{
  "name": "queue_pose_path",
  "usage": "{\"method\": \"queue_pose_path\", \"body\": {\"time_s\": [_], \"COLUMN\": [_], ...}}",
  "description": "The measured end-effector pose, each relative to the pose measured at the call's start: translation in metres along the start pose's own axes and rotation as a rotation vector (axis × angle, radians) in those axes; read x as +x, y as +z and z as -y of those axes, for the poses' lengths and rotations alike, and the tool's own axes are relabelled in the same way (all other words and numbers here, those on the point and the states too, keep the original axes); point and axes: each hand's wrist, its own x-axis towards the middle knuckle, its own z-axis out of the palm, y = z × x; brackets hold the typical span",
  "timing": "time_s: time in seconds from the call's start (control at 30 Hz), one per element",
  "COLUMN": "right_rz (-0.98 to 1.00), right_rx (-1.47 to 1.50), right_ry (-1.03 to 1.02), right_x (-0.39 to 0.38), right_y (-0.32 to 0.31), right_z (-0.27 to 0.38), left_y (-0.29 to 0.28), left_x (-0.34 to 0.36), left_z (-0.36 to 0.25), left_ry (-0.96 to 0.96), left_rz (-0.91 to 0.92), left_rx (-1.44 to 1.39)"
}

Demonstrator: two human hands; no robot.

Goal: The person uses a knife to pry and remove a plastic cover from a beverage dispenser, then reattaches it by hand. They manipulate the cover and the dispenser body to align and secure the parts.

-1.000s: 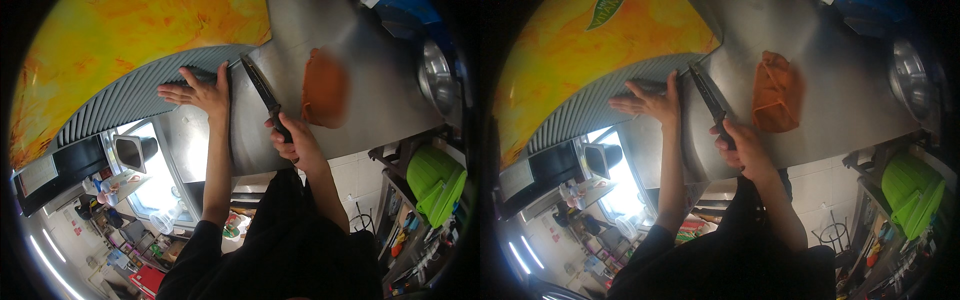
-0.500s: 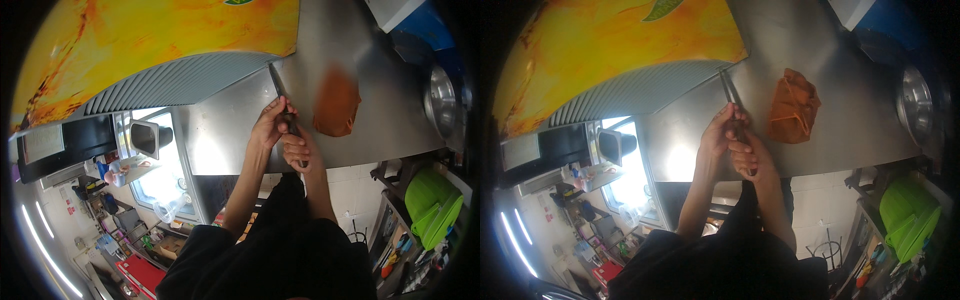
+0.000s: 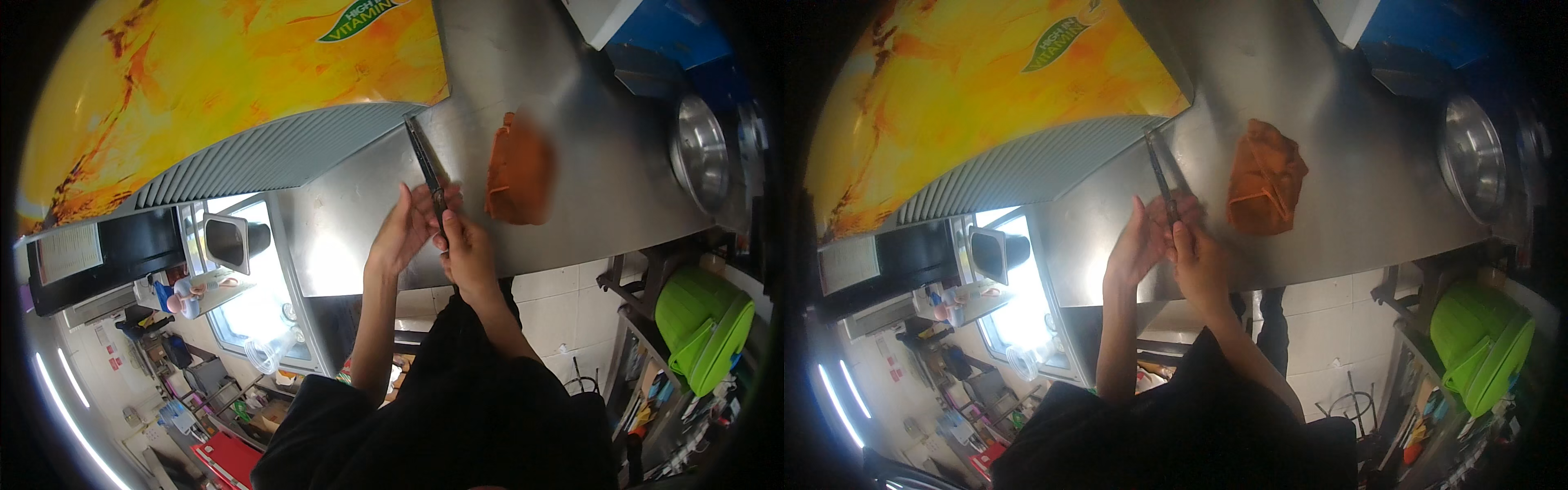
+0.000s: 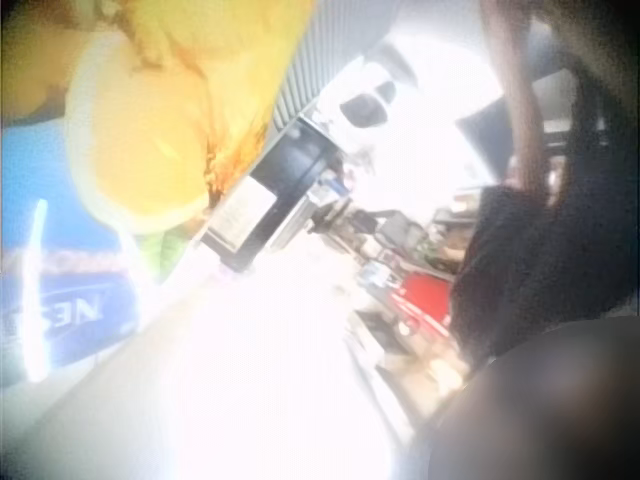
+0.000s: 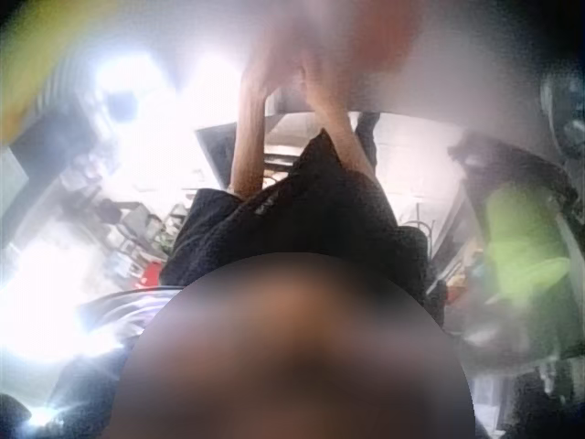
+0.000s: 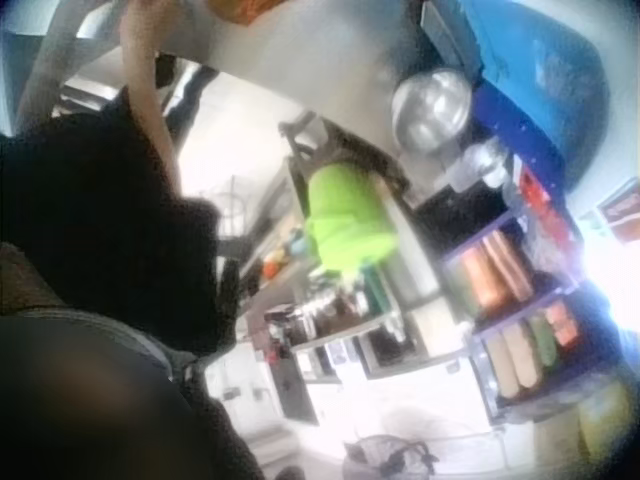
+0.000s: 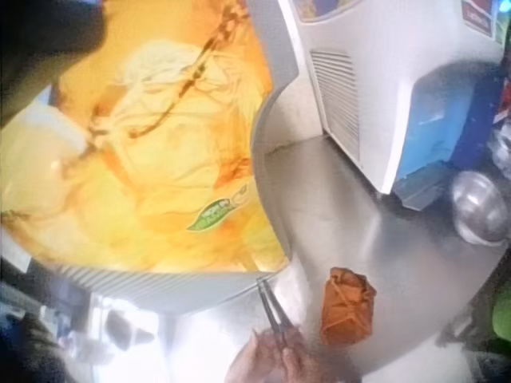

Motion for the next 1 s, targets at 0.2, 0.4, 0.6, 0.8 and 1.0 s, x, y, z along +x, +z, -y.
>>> {"method": "queue_pose_path", "body": {"time_s": [0.2,0.4,0.6,0.8,1.0], "right_rz": [0.653,0.591,-0.339,-0.405,0.147], "right_rx": [1.226,1.159,-0.586,-0.901,0.326], "right_ry": [0.514,0.432,-0.577,-0.459,0.29], "right_x": [0.012,0.014,-0.026,-0.014,0.0], "right_y": [-0.019,-0.018,0.004,0.009,-0.017], "right_z": [-0.007,-0.014,-0.001,-0.016,-0.003], "left_y": [0.001,0.001,0.016,0.045,0.026], "left_x": [-0.008,0.006,-0.007,-0.003,-0.011], "left_z": [0.029,0.034,0.018,0.014,0.016], "left_ry": [-0.095,0.098,0.05,0.146,0.024], "left_rz": [0.258,0.264,-0.054,-0.545,0.02], "left_rx": [-0.315,-0.209,0.048,0.59,-0.103]}}
